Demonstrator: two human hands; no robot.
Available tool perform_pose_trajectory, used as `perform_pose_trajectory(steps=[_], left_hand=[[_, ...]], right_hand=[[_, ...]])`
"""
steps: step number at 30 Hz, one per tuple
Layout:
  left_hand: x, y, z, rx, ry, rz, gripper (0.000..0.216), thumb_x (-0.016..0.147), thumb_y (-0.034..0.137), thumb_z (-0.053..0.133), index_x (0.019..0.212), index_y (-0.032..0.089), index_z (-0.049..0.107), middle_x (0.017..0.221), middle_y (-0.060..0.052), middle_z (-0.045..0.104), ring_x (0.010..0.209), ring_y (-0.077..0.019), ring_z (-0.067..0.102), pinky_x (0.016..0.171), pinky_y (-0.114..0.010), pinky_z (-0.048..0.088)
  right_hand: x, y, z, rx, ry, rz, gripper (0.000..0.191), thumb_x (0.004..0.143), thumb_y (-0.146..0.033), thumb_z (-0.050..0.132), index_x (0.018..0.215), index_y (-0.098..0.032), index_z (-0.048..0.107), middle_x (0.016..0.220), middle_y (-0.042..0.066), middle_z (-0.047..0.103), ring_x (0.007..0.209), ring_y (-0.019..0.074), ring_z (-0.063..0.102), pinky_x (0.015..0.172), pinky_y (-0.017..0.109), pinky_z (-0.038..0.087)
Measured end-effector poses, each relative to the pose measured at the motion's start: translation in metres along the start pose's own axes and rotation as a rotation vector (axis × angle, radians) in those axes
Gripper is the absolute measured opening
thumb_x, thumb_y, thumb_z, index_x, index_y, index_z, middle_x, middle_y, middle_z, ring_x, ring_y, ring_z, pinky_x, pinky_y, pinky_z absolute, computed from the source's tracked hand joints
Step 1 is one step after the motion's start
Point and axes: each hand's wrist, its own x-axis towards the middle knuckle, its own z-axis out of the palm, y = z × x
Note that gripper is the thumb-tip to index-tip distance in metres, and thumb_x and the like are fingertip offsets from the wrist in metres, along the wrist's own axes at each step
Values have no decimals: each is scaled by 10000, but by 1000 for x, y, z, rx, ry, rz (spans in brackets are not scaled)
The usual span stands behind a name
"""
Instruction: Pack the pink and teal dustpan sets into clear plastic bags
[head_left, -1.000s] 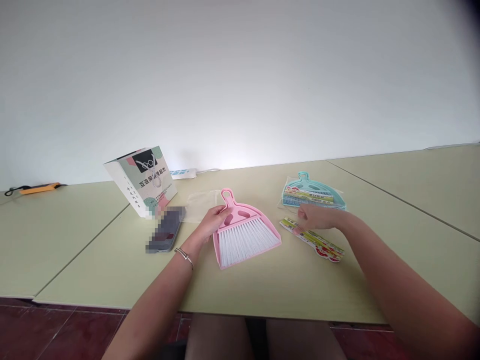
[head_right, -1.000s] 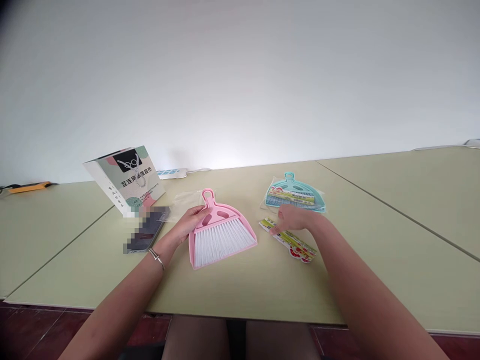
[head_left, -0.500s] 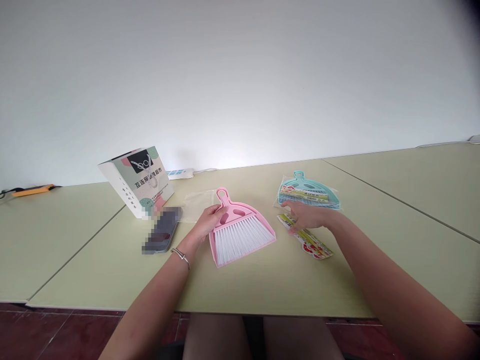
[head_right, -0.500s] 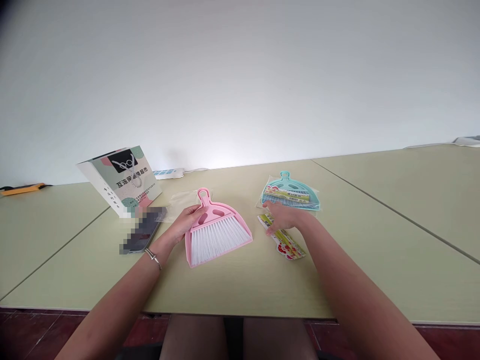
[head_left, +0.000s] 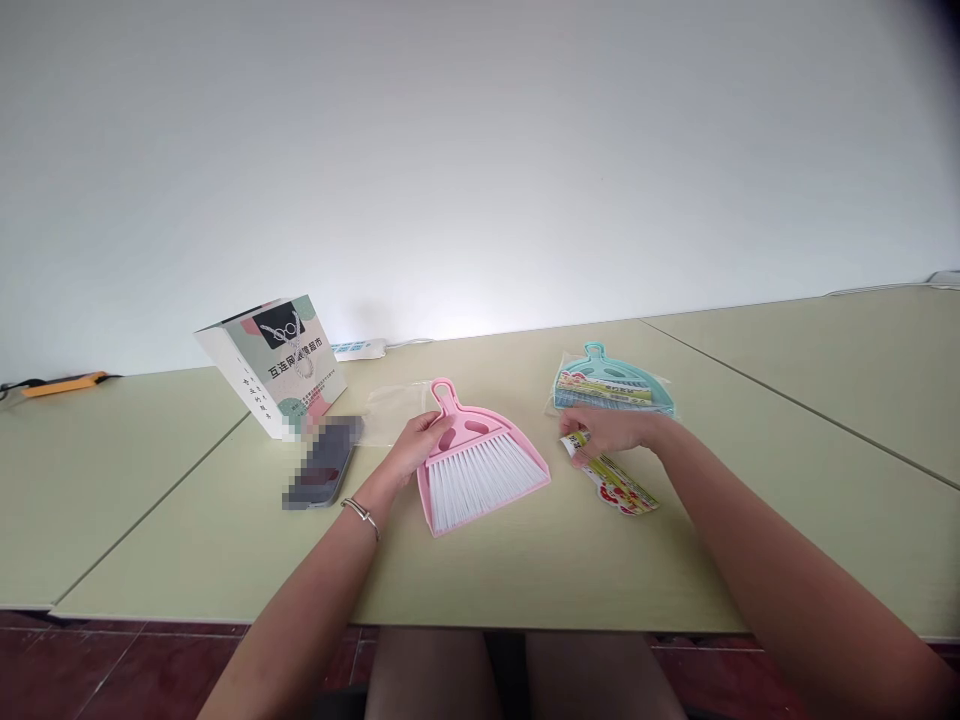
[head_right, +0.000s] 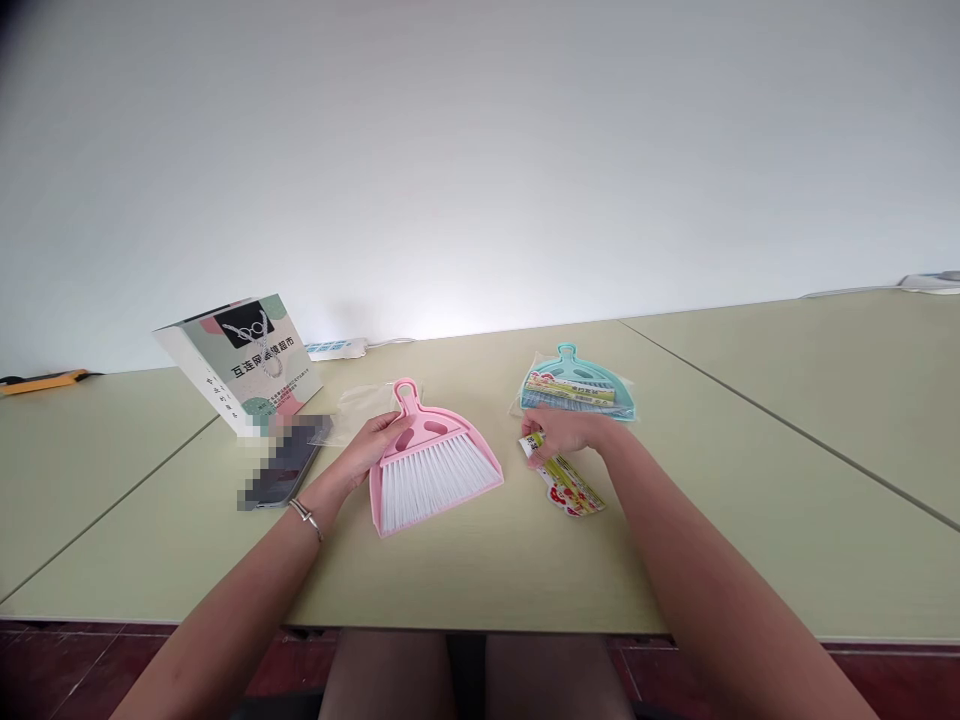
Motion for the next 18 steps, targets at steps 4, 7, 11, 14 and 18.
perform_pose_trajectory(steps=[4,7,11,14,18], left_hand=[[0,0,0,-12,-11,2,431,674,589,619,717,167,541,648,17,504,593,-118,438,579,-241,295],[-2,3,1,-49,4,-2,414,671,569,634,717,165,554,665,8,533,605,-122,459,583,-241,308],[-1,1,6,-145,103,-50,410,679,541,639,820,157,596,780,-35,616,685,-149,540,632,-258,370],[1,-4,12,-227,154,-94,423,686,533,639,866,154,593,857,-65,651,751,-170,587,673,-277,417],[0,-4,23,-306,133,-100,440,667,541,670,864,157,586,879,-70,669,760,-174,616,699,-296,458]], right_hand=[[-2,-2,4,78,103,54,446,535,-372,720,925,-217,571,1017,72,613,954,303,567,764,351,432],[-5,-7,3,247,170,42,451,510,-330,742,915,-226,574,947,44,621,887,263,577,694,311,434],[-14,-27,0,724,208,-178,353,530,-406,743,740,-212,537,731,-10,567,653,142,546,543,242,404],[-13,-53,11,1038,260,-410,398,517,-447,745,655,-214,454,579,-61,475,475,75,434,461,222,365],[8,-86,48,953,431,-316,407,514,-376,761,660,-217,417,599,-62,498,510,99,481,445,222,389]])
